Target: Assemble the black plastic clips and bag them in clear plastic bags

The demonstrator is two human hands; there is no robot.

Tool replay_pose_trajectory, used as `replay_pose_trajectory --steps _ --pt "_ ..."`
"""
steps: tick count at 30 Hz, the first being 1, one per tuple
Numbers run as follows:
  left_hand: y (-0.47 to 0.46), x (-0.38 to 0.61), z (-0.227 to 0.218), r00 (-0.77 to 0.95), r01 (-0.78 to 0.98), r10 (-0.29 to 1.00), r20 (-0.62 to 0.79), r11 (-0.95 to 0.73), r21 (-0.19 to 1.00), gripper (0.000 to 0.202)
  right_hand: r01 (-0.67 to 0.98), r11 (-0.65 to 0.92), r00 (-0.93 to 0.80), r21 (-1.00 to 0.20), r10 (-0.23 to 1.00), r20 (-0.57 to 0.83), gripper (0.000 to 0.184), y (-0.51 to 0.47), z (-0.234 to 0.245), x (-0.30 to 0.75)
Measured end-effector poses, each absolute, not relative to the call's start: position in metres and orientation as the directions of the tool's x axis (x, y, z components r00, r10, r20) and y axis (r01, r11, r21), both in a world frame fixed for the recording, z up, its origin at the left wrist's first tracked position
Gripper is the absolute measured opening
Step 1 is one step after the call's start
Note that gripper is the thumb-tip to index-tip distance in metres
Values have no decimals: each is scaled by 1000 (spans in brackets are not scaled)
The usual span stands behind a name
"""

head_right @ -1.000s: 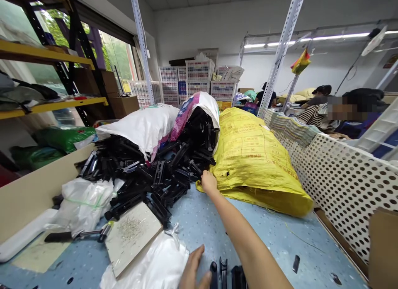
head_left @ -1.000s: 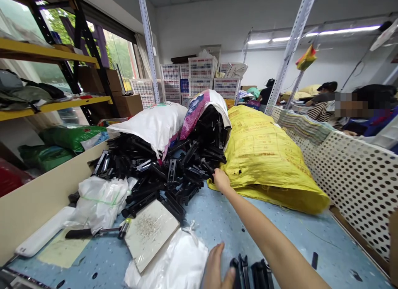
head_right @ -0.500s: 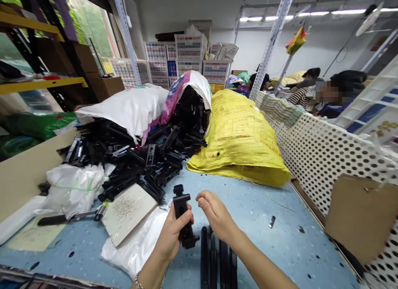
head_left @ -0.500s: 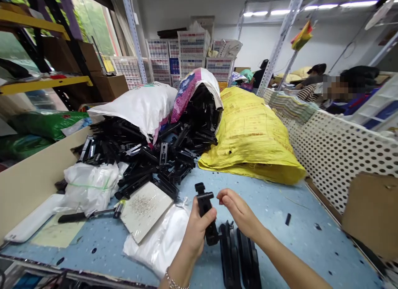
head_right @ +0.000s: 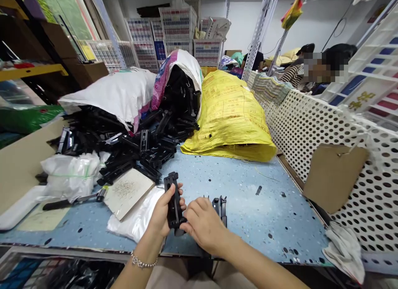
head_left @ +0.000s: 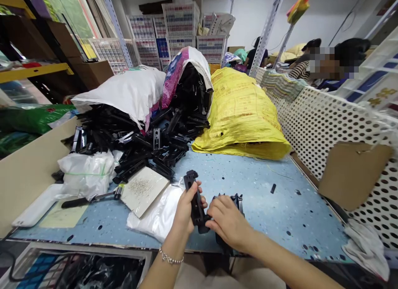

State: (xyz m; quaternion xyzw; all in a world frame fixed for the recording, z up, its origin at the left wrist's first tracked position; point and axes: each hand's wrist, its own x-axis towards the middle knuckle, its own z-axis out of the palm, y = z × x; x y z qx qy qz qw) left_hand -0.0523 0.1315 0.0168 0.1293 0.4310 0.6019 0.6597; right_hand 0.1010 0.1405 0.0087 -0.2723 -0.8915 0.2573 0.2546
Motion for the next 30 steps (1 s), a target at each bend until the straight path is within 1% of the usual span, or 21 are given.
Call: replay_pose_trajectory --steps 1,3,5,8,10,12,13,14,15,16,17,18,19,20,21,22,23,24,26,27,30 --pt "131 -52 16 -104 -665 907 -408 241 707 56 368 732 -711 -573 619 334 33 131 4 101" --pt "130 -50 13 -201 -571 906 -372 201 796 55 382 671 -666 -636 677 314 29 117 -3 99" --pt "130 -46 10 -308 -446 897 -316 157 881 50 384 561 -618 -733 746 248 29 111 -8 97" --pt "126 -38 8 -307 -345 912 -273 160 925 44 332 400 -560 -854 812 162 32 112 -16 95" --pt "120 -34 11 -349 -268 918 -187 93 959 43 257 222 -521 -941 851 58 37 116 -20 94" --pt "114 -32 17 -439 -175 898 -44 -38 984 51 175 28 -530 -984 845 -70 42 121 -21 94" --pt "113 -32 20 -463 -158 887 2 -84 984 56 158 -25 -561 -987 820 -111 44 124 -19 95" --pt "112 -34 23 -461 -182 887 0 -95 979 59 167 -19 -595 -986 795 -116 44 127 -16 96" --pt "113 -37 25 -429 -250 902 -50 -65 966 58 196 57 -624 -979 777 -80 43 130 -11 98" --pt "116 -40 27 -371 -347 919 -133 -4 938 54 235 196 -651 -952 759 -4 41 132 -4 101" --pt "119 -43 29 -295 -456 928 -228 73 887 50 274 378 -677 -884 729 103 38 135 2 103" --pt "122 -46 30 -213 -559 924 -318 152 815 48 300 573 -706 -763 671 226 35 137 9 105" --pt "125 -49 31 -129 -644 912 -390 223 732 48 304 743 -746 -596 575 336 32 140 14 106" --pt "128 -51 31 -55 -706 894 -445 281 651 47 283 866 -791 -413 454 411 30 143 19 107" --pt "129 -51 32 4 -747 874 -487 326 579 46 245 938 -828 -244 333 451 28 145 23 107" --pt "130 -51 33 52 -774 853 -520 364 518 43 201 973 -852 -111 230 470 26 148 26 106" --pt "130 -50 34 93 -791 834 -543 393 469 40 161 987 -862 -23 152 483 26 150 28 106" --pt "129 -49 35 120 -803 822 -557 410 433 38 131 991 -858 24 101 503 28 152 29 105" --pt "125 -45 38 101 -827 828 -552 379 416 37 113 993 -836 31 78 543 31 156 28 102" --pt "123 -43 40 42 -837 846 -532 320 444 37 124 992 -823 9 98 559 33 157 28 101" --pt "118 -39 44 -200 -790 893 -403 96 605 39 145 987 -777 -73 159 609 32 159 26 100"
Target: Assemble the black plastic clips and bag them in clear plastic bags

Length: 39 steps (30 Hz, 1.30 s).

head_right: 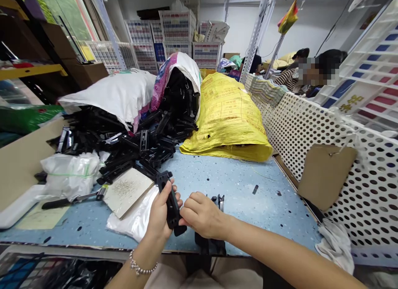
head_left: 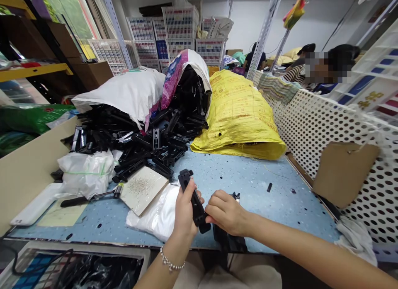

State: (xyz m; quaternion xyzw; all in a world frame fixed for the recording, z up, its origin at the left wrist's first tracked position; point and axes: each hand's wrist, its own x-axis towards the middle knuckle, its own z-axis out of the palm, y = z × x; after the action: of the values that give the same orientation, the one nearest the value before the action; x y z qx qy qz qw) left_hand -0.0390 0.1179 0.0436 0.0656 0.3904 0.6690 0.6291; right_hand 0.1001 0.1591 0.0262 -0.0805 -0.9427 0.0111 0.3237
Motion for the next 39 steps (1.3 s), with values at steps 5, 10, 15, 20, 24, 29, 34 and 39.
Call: replay_pose_trajectory --steps 5,10,15,20,24,29,34,39 --pt "119 -44 45 21 -846 889 -457 259 466 37 3 997 -845 -74 42 533 28 162 38 106" --pt "124 -49 46 140 -884 842 -522 344 317 25 19 1000 -910 17 10 415 23 165 54 108" --pt "124 -48 50 218 -876 804 -554 411 252 24 34 999 -854 20 19 519 29 160 55 102" --pt "118 -47 49 -29 -854 873 -487 231 466 33 129 958 -821 -256 248 514 36 147 42 99" --pt "99 -41 53 -422 -565 884 -202 -83 821 47 255 565 -769 -785 611 190 46 136 27 96" --pt "97 -44 56 -397 -475 910 -119 -93 875 56 313 89 -792 -945 573 -209 52 139 31 97" --pt "117 -52 48 -173 -752 925 -337 97 652 49 193 874 -877 -445 358 322 40 148 47 101" --pt "110 -47 45 -254 -668 917 -308 64 742 49 251 806 -850 -536 449 277 43 138 32 98"
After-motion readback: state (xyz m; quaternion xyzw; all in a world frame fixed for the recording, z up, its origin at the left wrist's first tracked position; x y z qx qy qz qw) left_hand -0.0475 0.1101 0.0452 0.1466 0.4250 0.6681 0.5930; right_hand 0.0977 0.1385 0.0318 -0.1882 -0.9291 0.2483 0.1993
